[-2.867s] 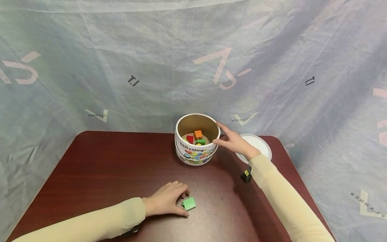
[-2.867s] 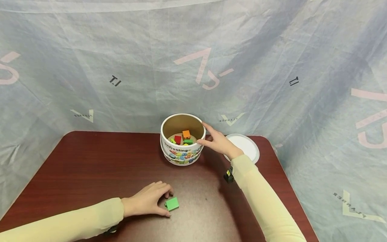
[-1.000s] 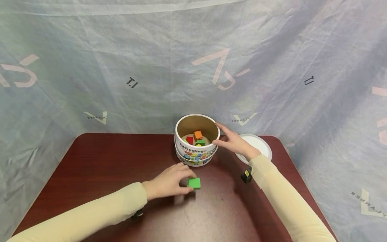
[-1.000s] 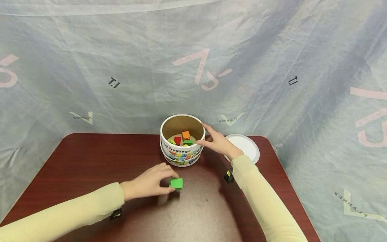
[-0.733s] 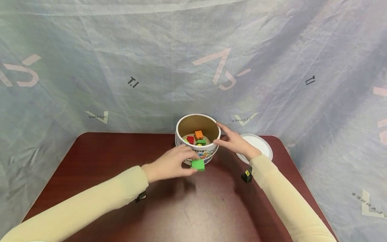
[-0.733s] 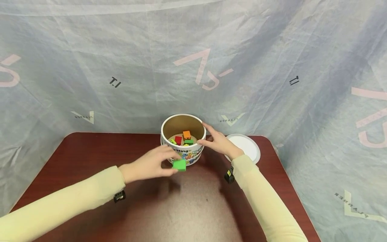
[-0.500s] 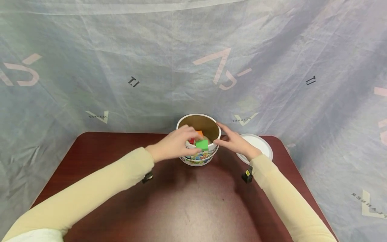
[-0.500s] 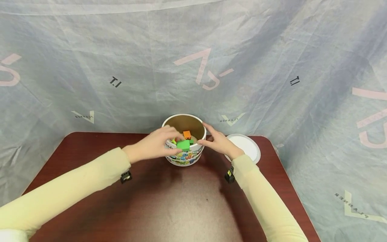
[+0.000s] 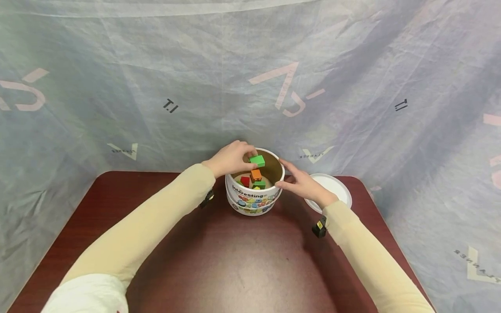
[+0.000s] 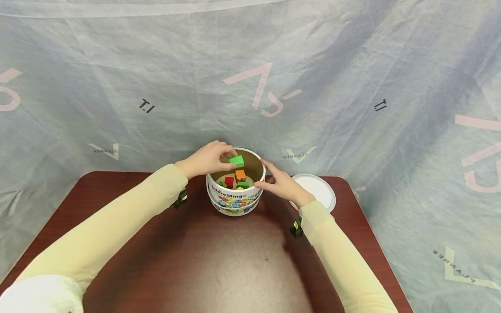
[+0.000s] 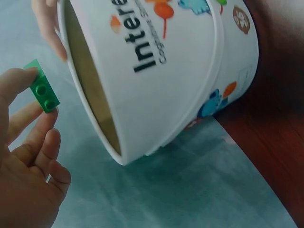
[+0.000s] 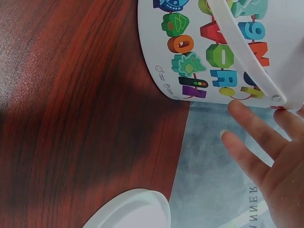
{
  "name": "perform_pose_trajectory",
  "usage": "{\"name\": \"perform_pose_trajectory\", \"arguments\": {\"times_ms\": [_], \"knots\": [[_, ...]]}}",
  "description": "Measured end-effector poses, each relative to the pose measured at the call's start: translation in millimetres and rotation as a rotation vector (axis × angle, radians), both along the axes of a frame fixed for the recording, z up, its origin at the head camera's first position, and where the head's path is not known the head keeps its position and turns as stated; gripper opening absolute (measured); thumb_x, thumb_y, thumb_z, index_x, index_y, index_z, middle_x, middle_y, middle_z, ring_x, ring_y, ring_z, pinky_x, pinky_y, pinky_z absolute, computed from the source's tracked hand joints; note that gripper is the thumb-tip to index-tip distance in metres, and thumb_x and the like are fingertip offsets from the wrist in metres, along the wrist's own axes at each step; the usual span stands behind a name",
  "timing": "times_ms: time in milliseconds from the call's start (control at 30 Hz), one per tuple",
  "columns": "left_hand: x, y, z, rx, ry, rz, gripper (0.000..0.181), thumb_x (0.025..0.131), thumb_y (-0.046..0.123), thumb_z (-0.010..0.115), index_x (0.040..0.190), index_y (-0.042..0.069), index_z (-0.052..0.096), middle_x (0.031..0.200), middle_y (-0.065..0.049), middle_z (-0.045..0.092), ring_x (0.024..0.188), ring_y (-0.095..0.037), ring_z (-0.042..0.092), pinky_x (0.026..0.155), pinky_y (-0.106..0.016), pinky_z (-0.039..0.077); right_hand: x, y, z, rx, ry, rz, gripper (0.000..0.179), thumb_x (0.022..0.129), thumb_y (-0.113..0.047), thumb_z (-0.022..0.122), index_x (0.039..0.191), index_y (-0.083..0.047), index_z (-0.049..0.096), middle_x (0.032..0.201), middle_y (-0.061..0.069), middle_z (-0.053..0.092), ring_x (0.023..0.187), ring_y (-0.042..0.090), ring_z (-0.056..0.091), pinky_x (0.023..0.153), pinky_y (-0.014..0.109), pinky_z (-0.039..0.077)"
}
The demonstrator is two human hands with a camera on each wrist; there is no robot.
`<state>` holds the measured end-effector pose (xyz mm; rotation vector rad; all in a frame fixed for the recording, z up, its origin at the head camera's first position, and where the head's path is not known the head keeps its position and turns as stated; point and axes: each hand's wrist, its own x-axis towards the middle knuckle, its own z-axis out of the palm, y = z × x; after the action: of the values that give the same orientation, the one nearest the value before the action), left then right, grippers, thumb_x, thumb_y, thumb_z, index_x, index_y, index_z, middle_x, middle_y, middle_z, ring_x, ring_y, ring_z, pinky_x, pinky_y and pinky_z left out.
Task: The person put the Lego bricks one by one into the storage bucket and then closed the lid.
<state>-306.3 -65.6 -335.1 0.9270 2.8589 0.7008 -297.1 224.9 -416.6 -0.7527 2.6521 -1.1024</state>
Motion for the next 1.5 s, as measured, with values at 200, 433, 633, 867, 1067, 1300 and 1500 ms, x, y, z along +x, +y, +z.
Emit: {"name": "perform_pose_trajectory", "arguments": {"times_ms": [200,433,633,867,1067,1300,1500], "knots": [[-7.2,7.2,-8.2,-0.061,-0.001,0.036,0.032,0.099,0.031,0.073,0.122,0.009,0.070,0.117,-0.009,0.067,0.112,-0.026,0.058,0.098,-0.041,0.051,2.2,2.9,2.6,0.001,0.001,-0.005,0.089,0.098,-0.034,0.075,0.168,-0.017,0.022,0.129,0.023,0.070,0.110,0.033,0.072,0.098,0.053,0.056],[-7.6,16.6,-15.2,-0.122,-0.010,0.026,0.027,0.099,0.030,0.071,0.118,0.011,0.070,0.114,-0.006,0.067,0.109,-0.025,0.057,0.094,-0.041,0.050,2.2,4.2,2.0,-0.001,0.010,-0.007,0.088,0.098,-0.031,0.076,0.167,-0.018,0.023,0.128,0.022,0.070,0.108,0.029,0.073,0.098,0.052,0.056],[-7.0,14.2,-20.6,-0.108,-0.008,0.044,0.026,0.101,0.018,0.067,0.124,0.008,0.070,0.122,-0.008,0.070,0.117,-0.027,0.059,0.102,-0.042,0.050,1.9,1.6,1.3,-0.010,0.001,0.007,0.088,0.098,-0.032,0.075,0.167,-0.018,0.022,0.126,0.021,0.071,0.108,0.030,0.073,0.097,0.052,0.056],[-5.2,4.5,-24.5,-0.084,0.012,0.047,0.028,0.102,0.019,0.068,0.127,0.007,0.070,0.127,-0.009,0.070,0.121,-0.029,0.058,0.105,-0.043,0.049,2.5,0.8,0.9,-0.004,-0.001,0.001,0.089,0.098,-0.033,0.075,0.167,-0.018,0.022,0.128,0.023,0.070,0.109,0.032,0.073,0.098,0.053,0.055],[-3.8,-10.7,-27.5,-0.034,0.033,0.090,0.034,0.101,0.028,0.069,0.130,0.009,0.070,0.125,-0.010,0.066,0.121,-0.029,0.056,0.105,-0.045,0.048,1.9,0.0,0.7,-0.001,0.011,0.004,0.089,0.098,-0.033,0.075,0.167,-0.019,0.022,0.127,0.021,0.071,0.107,0.029,0.074,0.098,0.053,0.056],[5.0,-31.6,-30.1,0.111,0.044,0.144,0.056,0.098,0.042,0.073,0.141,0.007,0.062,0.132,-0.015,0.062,0.127,-0.031,0.051,0.109,-0.049,0.044,1.3,0.6,-0.7,-0.002,0.013,0.004,0.088,0.098,-0.031,0.076,0.167,-0.019,0.022,0.127,0.022,0.070,0.107,0.029,0.074,0.097,0.052,0.056],[13.1,-43.6,-36.3,0.205,0.062,0.149,0.067,0.094,0.046,0.076,0.144,0.005,0.059,0.135,-0.015,0.061,0.129,-0.031,0.050,0.112,-0.050,0.041,0.0,1.7,-0.6,-0.007,0.015,0.012,0.089,0.098,-0.032,0.076,0.167,-0.018,0.022,0.128,0.023,0.070,0.108,0.030,0.073,0.097,0.053,0.056]]}}
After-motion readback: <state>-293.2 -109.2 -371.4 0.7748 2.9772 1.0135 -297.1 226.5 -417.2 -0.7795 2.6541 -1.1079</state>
